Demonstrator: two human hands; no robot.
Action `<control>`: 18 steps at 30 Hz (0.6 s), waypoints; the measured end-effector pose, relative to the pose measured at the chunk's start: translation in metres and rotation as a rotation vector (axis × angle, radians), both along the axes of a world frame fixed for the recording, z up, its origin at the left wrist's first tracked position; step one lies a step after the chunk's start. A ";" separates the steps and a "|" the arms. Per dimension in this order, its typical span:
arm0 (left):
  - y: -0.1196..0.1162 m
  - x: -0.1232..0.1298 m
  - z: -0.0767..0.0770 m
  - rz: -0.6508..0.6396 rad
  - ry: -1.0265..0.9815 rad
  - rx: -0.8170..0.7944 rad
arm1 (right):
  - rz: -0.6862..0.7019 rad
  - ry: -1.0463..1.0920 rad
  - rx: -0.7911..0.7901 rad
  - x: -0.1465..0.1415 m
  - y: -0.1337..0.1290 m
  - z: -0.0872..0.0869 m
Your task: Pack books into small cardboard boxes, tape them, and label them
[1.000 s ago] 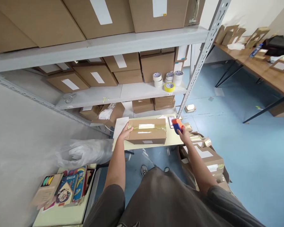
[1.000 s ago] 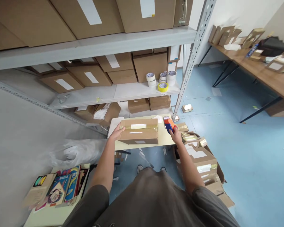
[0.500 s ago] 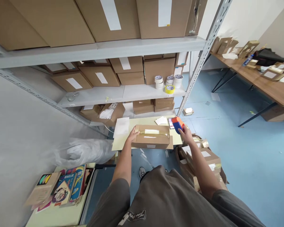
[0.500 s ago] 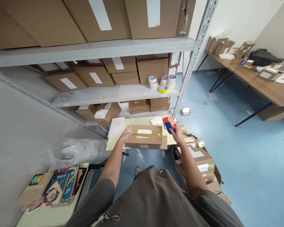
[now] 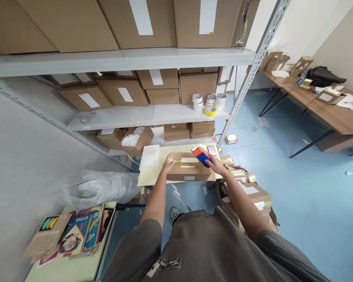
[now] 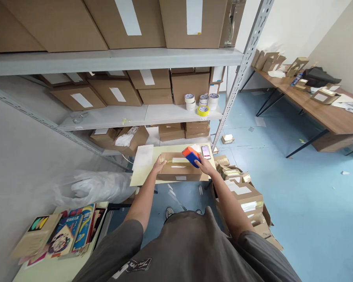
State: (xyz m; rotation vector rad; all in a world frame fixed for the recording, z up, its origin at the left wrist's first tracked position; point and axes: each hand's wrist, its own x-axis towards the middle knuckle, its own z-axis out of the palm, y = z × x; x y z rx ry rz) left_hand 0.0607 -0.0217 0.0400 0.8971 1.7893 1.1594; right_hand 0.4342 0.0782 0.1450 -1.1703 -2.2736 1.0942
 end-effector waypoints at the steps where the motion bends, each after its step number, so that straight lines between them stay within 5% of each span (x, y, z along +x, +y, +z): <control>1: -0.002 0.003 0.000 0.018 0.022 -0.017 | 0.046 -0.012 -0.005 -0.013 -0.002 0.000; 8: -0.005 0.018 0.005 0.080 0.035 -0.040 | 0.209 -0.050 -0.079 -0.070 -0.005 -0.007; 18: -0.015 0.031 0.024 0.192 0.233 -0.033 | 0.223 0.032 -0.173 -0.061 0.003 -0.020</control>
